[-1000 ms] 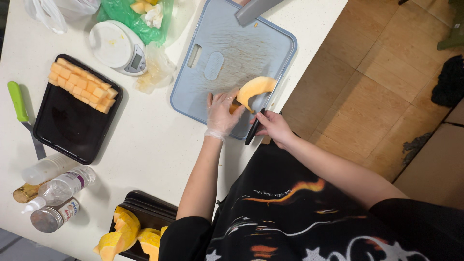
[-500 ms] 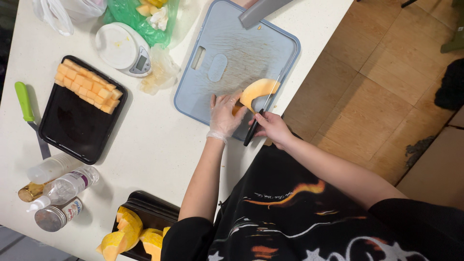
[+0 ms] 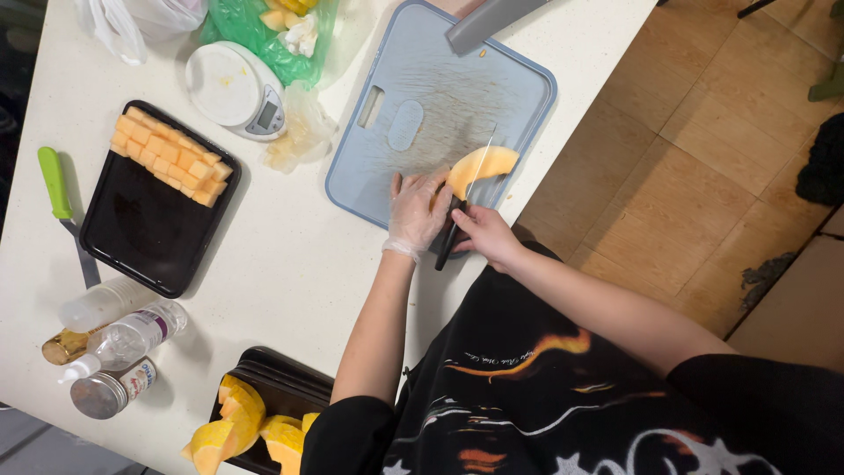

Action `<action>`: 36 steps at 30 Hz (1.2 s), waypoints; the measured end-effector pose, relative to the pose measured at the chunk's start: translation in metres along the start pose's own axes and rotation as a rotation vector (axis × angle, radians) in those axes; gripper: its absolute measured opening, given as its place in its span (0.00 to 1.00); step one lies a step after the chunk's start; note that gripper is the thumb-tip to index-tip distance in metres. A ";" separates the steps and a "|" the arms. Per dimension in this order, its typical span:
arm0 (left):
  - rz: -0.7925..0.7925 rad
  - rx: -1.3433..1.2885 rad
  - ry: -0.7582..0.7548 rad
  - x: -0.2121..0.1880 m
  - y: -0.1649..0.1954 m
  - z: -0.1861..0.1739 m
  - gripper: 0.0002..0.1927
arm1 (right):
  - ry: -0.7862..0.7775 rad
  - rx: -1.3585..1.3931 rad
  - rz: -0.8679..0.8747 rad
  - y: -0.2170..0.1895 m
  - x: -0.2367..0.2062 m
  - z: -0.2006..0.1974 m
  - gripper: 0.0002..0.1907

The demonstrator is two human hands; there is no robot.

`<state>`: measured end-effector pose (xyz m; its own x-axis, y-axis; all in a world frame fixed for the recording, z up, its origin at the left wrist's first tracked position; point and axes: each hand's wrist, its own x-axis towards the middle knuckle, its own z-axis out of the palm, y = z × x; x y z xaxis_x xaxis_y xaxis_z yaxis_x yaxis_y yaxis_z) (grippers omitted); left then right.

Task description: The person cuts melon wedges into small cubes on a cutting board using a knife, transferring the cubes one at a time onto a black tray. They then pick up additional melon wedges from a tray, trim and slice them on the board, and continue cutting the pieces into cubes.

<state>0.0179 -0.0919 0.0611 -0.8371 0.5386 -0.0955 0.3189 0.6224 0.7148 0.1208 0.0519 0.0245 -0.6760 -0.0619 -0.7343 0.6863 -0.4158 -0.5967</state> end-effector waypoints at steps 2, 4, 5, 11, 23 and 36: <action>-0.003 -0.008 0.014 0.001 0.001 0.000 0.20 | 0.000 -0.003 -0.001 0.002 0.003 0.002 0.18; -0.014 -0.010 0.016 0.002 0.003 -0.001 0.20 | 0.012 -0.012 -0.002 0.005 0.005 0.003 0.19; -0.023 -0.007 0.012 0.002 0.004 -0.001 0.20 | 0.014 -0.011 0.004 0.007 0.006 0.003 0.18; -0.046 0.006 0.009 0.004 0.006 -0.003 0.19 | 0.022 -0.020 0.022 0.009 0.008 0.004 0.19; -0.051 -0.002 0.030 0.006 0.006 -0.002 0.19 | 0.009 0.007 0.036 0.010 0.010 0.004 0.19; -0.126 -0.008 -0.032 0.010 0.017 -0.007 0.24 | 0.011 0.064 0.075 0.012 0.013 0.006 0.18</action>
<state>0.0118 -0.0796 0.0772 -0.8555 0.4747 -0.2070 0.2088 0.6820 0.7010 0.1183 0.0404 0.0094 -0.6198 -0.0853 -0.7801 0.7163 -0.4676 -0.5180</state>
